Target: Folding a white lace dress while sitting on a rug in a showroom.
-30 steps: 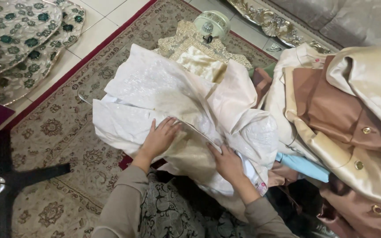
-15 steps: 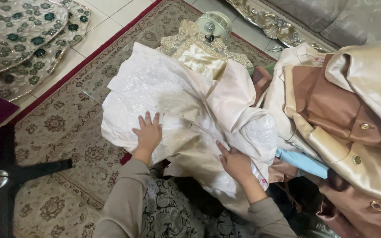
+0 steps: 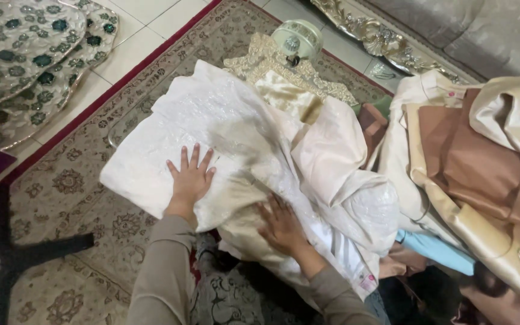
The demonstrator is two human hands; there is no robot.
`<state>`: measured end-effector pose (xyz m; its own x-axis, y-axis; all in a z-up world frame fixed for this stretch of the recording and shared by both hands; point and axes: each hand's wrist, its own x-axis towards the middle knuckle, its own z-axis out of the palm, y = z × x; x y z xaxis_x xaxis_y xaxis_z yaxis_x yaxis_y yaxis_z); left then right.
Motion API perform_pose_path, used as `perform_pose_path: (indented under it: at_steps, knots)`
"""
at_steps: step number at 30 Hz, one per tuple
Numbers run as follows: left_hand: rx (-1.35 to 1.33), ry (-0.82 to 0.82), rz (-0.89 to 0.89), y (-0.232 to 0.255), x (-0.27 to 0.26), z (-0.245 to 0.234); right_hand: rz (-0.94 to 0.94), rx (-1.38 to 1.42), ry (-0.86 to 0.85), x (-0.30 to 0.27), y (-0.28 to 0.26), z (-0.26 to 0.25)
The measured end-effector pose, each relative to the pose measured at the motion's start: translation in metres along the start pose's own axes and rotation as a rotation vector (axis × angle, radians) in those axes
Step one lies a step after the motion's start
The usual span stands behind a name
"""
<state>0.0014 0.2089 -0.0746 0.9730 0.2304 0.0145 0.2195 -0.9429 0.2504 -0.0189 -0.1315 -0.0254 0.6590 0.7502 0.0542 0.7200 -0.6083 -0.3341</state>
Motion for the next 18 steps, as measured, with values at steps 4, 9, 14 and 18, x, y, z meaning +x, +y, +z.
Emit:
perform_pose_path:
  at_steps: [4, 9, 14, 18]
  knots:
    - [-0.013, -0.020, 0.091, -0.011, 0.033, -0.027, -0.003, -0.003, -0.178, 0.012, 0.002, -0.016]
    - [0.205, 0.019, 0.019, 0.002, 0.049, -0.007, -0.097, -0.038, -0.209, 0.031, 0.009, -0.033]
    - [0.086, -0.044, -0.029, 0.075, -0.027, -0.025, -0.099, -0.041, -0.179, 0.029, 0.003, -0.031]
    - [0.011, -0.210, -0.021, 0.090, -0.073, -0.048, 0.046, -0.303, -0.079, 0.017, -0.005, -0.016]
